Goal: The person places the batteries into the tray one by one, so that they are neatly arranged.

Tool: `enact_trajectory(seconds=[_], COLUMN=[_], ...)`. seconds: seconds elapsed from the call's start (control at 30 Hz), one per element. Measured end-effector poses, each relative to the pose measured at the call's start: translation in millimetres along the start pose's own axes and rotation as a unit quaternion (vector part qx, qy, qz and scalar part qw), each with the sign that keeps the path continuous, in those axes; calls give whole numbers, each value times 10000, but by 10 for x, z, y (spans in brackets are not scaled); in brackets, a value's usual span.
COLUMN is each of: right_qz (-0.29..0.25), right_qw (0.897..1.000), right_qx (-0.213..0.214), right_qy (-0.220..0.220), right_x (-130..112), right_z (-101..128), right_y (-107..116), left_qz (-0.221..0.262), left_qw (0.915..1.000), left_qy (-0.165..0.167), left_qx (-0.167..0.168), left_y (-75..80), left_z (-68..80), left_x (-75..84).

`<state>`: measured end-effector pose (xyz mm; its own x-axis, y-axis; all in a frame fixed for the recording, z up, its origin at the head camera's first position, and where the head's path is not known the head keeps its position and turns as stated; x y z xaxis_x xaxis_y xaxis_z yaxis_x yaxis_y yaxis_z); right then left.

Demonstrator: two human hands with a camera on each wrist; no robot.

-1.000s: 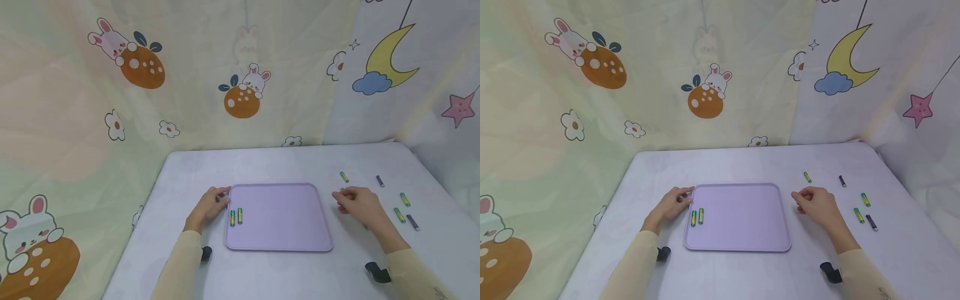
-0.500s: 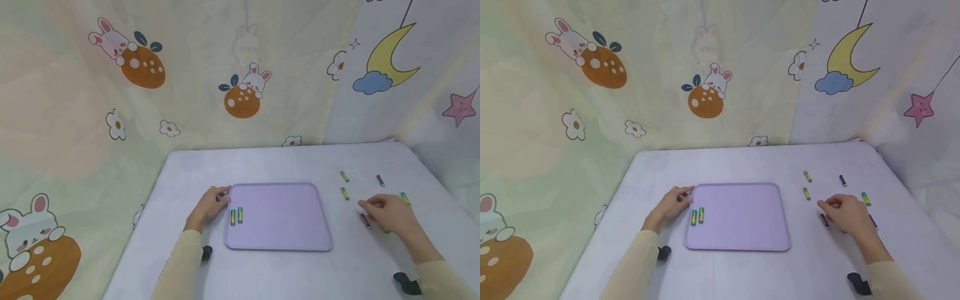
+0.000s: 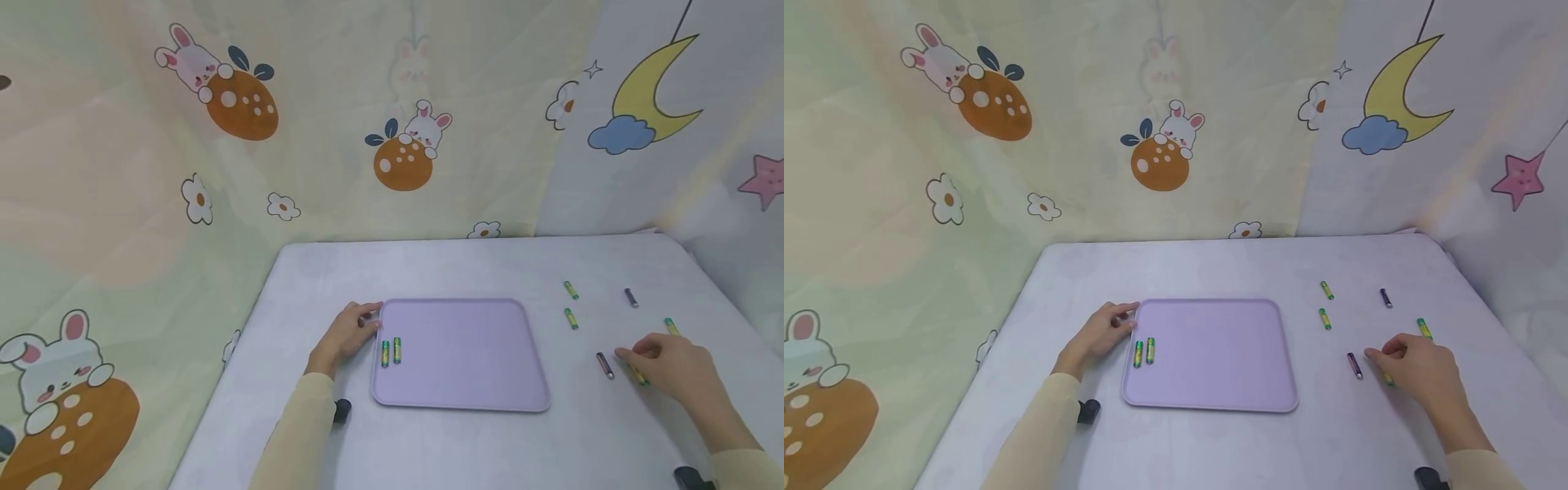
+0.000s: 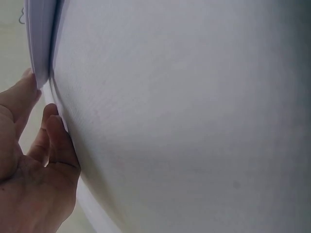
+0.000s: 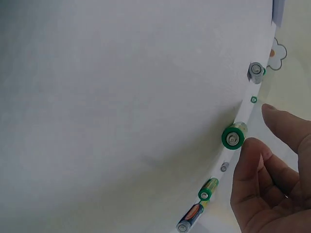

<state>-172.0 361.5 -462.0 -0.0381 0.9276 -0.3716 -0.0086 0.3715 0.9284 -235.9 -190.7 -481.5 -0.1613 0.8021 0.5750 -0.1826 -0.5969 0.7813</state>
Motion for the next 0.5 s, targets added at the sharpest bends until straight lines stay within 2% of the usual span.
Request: enact_trajectory(seconds=[0.5], right_qz=[-185], right_qw=[9964], right_qx=[-645], right_qy=[-520], right_x=[102], right_z=[26], right_y=[-53], left_qz=[82], left_qw=[9999], left_qy=[74], left_qx=[-7], left_y=[-2], left_z=[11], left_x=[8])
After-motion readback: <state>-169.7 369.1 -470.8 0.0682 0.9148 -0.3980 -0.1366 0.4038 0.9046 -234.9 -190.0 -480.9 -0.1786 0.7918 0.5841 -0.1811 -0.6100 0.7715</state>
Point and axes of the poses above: each hand's wrist, its own z-axis away from the middle knuckle, its own y-axis out of the back of the hand, x = y × z, the point moved 2 cm from there along -z, towards the middle knuckle, and after that the axes turned 8 degrees about y, right-handed, at the moved point
